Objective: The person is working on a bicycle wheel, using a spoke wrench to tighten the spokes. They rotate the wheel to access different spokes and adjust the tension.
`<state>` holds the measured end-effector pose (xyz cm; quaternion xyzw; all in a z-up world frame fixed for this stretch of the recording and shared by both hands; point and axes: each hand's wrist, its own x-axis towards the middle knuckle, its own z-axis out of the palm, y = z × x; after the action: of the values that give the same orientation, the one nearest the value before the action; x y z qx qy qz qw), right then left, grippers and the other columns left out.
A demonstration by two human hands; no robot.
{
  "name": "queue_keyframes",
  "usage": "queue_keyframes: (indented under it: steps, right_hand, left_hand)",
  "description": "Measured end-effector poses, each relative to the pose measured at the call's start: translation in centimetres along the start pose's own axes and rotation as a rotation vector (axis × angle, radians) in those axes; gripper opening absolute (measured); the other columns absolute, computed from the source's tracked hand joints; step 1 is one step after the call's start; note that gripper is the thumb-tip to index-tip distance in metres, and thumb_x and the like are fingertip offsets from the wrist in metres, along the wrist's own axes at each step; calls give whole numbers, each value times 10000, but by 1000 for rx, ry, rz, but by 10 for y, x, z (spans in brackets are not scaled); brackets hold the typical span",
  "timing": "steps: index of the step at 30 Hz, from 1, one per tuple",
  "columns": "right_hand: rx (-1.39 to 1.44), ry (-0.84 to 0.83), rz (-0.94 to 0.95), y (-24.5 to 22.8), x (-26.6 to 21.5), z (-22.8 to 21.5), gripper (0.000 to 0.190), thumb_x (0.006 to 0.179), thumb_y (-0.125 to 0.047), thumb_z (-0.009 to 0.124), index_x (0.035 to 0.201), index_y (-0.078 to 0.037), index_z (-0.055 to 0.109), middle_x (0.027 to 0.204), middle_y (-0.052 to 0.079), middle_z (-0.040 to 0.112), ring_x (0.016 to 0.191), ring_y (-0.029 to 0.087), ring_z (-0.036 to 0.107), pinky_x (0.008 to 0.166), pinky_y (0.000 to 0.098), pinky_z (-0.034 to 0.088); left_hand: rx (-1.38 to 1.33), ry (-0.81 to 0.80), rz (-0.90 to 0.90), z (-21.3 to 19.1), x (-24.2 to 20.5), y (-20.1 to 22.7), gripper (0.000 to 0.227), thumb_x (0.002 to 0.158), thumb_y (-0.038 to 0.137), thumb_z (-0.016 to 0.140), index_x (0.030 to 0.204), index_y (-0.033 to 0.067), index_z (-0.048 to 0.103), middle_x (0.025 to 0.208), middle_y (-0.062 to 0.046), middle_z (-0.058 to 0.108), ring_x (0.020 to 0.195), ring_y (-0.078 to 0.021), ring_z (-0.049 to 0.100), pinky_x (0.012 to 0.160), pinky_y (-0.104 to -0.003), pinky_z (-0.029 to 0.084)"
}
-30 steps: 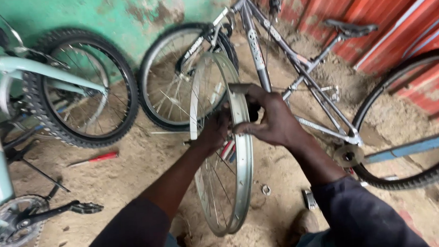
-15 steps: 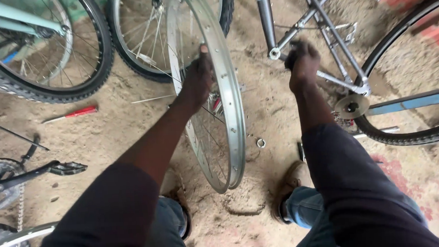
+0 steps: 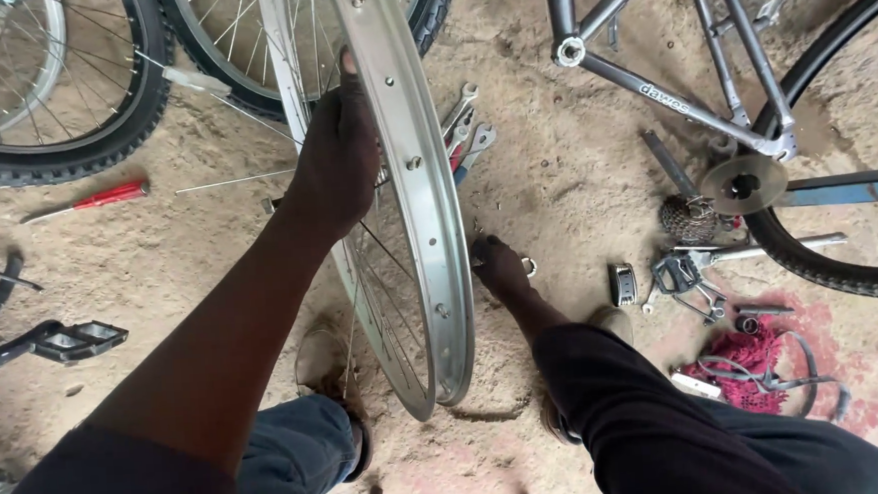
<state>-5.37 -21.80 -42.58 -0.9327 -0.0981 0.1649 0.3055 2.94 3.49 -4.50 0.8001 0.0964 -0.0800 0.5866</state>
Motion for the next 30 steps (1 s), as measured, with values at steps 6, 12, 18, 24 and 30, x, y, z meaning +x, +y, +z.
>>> queue_keyframes:
  steps: [6,12,18,24,30]
  right_hand:
    - [283,-41,326,-28,-2,-7,408,975,-316,440,1150,38,543,1133,287,656,999,433,653,874,511,507]
    - [-136,27,-147,0,-3,11,294,915,-121,523,1168,19,581,1106,243,569,956,401,582,819,487,538]
    - [-161,-49,-95,-1,-6,9,353,932,-150,489,1245,-23,592,1177,235,586,985,416,567,875,487,522]
    - [-715,-132,-178,-32,-8,-25,217,973,-79,525,1147,-50,651,1126,133,729,1120,257,684,884,353,545]
    - [244,156,231,-17,-11,-8,181,974,-74,578,1132,-7,637,963,120,630,911,258,619,754,369,519]
  left_hand:
    - [-39,-88,217,2,-2,-2,630,956,638,116,679,141,387,565,25,350,452,-119,330,448,-322,345]
    - [-105,-84,71,3,-2,2,678,901,687,173,752,88,453,604,-2,396,513,-123,377,491,-322,376]
    - [-44,-95,145,2,-2,2,706,930,655,129,771,59,472,623,-20,409,533,-137,395,531,-333,434]
    - [-6,6,103,9,8,4,693,1026,597,203,865,67,620,698,-146,621,736,-300,733,653,-372,583]
    - [-858,-91,-396,11,15,-23,411,1084,425,419,845,112,541,636,11,480,596,-168,552,578,-262,428]
